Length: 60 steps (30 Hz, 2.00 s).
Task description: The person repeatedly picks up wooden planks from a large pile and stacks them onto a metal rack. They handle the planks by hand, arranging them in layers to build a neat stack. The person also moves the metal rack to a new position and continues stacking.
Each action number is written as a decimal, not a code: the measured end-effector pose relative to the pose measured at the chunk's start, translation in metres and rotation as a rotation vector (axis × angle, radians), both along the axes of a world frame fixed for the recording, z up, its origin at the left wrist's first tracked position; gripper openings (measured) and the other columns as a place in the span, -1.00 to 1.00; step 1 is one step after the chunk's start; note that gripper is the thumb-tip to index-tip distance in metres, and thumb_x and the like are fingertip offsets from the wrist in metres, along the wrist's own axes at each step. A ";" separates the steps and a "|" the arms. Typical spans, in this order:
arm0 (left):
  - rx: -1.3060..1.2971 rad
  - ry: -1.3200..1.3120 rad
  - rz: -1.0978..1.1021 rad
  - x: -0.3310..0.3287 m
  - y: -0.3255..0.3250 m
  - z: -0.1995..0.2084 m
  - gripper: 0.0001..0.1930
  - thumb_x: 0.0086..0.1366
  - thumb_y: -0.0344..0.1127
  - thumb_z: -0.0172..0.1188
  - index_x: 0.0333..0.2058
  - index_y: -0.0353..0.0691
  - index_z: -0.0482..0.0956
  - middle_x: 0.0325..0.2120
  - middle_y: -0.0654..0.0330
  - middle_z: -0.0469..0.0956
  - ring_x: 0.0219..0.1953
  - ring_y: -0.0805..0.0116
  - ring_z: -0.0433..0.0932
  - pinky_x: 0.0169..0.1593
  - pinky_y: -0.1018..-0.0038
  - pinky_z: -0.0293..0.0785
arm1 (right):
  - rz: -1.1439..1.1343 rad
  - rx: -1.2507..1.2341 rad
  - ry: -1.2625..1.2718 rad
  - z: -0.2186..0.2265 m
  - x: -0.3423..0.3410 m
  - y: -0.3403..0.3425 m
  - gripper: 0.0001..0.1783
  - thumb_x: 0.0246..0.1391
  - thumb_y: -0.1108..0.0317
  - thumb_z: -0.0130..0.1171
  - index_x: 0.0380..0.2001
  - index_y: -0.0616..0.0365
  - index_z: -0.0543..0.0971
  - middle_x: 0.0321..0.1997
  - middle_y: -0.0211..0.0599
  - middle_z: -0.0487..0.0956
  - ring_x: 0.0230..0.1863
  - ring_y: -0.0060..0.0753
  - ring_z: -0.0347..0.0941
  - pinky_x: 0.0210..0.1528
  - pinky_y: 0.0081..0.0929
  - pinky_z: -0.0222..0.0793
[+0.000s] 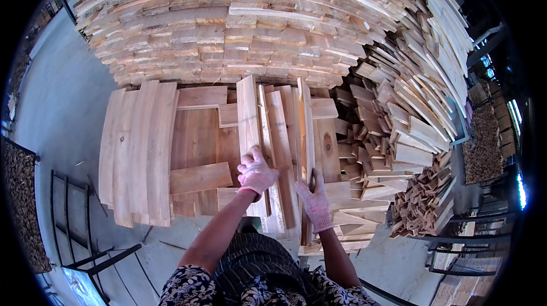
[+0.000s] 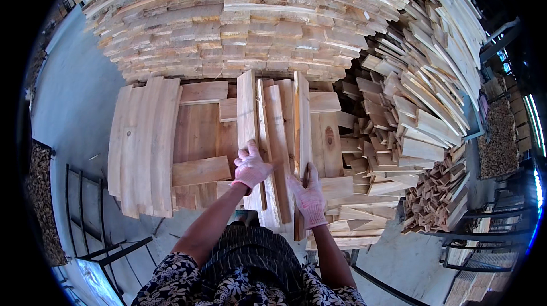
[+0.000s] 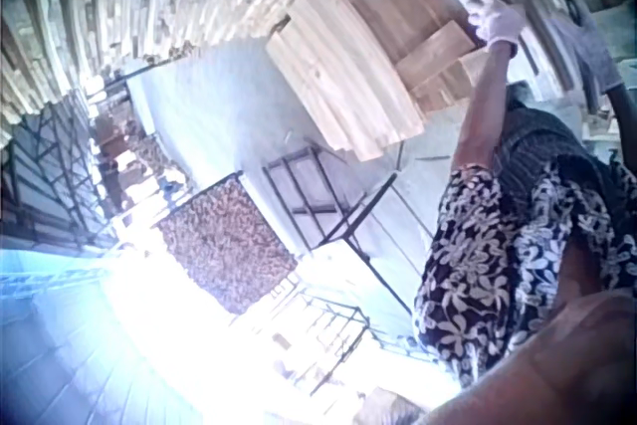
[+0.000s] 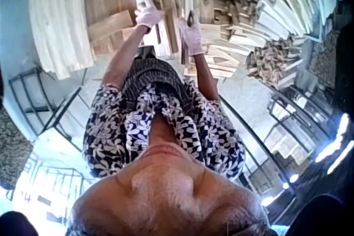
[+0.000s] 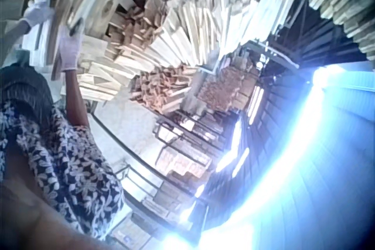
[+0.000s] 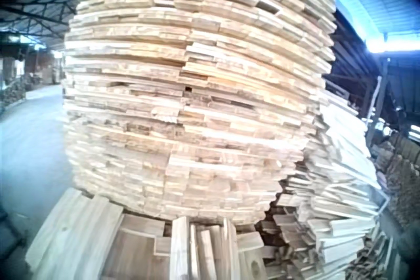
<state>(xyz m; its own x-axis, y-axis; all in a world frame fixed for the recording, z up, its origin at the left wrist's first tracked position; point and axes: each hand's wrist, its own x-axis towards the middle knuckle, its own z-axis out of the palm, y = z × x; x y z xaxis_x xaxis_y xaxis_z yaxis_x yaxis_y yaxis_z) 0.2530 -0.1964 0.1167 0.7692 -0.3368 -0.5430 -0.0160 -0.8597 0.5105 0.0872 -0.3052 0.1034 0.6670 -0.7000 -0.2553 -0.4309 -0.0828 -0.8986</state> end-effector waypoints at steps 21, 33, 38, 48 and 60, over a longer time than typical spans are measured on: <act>0.048 -0.218 0.323 0.085 0.171 -0.048 -0.36 0.21 -0.09 0.24 0.24 -0.16 0.34 0.07 -0.08 0.50 0.07 -0.05 0.52 0.07 0.14 0.50 | 0.372 -0.969 0.827 0.006 0.092 0.070 0.04 -0.09 -0.03 0.40 0.41 -0.18 0.09 0.25 0.25 0.20 0.21 0.14 0.26 0.07 0.12 0.29; 0.305 -0.664 -0.263 0.112 0.166 -0.052 -0.06 0.12 0.08 0.30 0.42 -0.01 0.09 0.41 -0.18 0.00 0.47 -0.30 -0.11 0.39 -0.33 -0.26 | 0.267 -0.556 0.449 0.012 0.121 0.120 0.03 -0.20 0.06 0.40 0.40 -0.11 0.23 0.24 0.25 0.28 0.28 0.25 0.24 0.29 -0.01 0.26; 0.205 -0.624 -0.162 0.127 0.194 -0.054 -0.09 0.09 0.06 0.30 0.39 0.00 0.16 0.41 -0.13 -0.03 0.44 -0.24 -0.06 0.42 -0.25 -0.23 | 0.228 -0.380 0.421 -0.007 0.193 0.174 0.03 -0.22 0.01 0.41 0.38 -0.14 0.23 0.24 0.25 0.28 0.24 0.30 0.29 0.25 0.01 0.32; 0.209 -0.785 0.430 0.259 0.447 -0.052 -0.40 0.32 0.10 0.12 0.25 -0.01 0.34 0.27 -0.07 0.35 0.33 -0.19 0.26 0.28 -0.07 0.24 | 0.323 -0.667 0.663 -0.039 0.220 0.214 -0.15 -0.03 -0.21 0.27 0.29 -0.14 0.28 0.13 0.12 0.33 0.19 0.25 0.32 0.17 0.16 0.28; 0.058 -0.216 0.408 0.283 0.509 -0.074 -0.34 0.35 0.31 -0.06 0.18 -0.10 0.35 -0.05 -0.06 0.63 0.05 -0.07 0.58 0.08 0.14 0.45 | 0.235 -0.458 0.523 -0.062 0.246 0.207 -0.11 0.02 -0.22 0.28 0.34 -0.14 0.23 0.19 0.20 0.33 0.22 0.31 0.31 0.21 0.08 0.31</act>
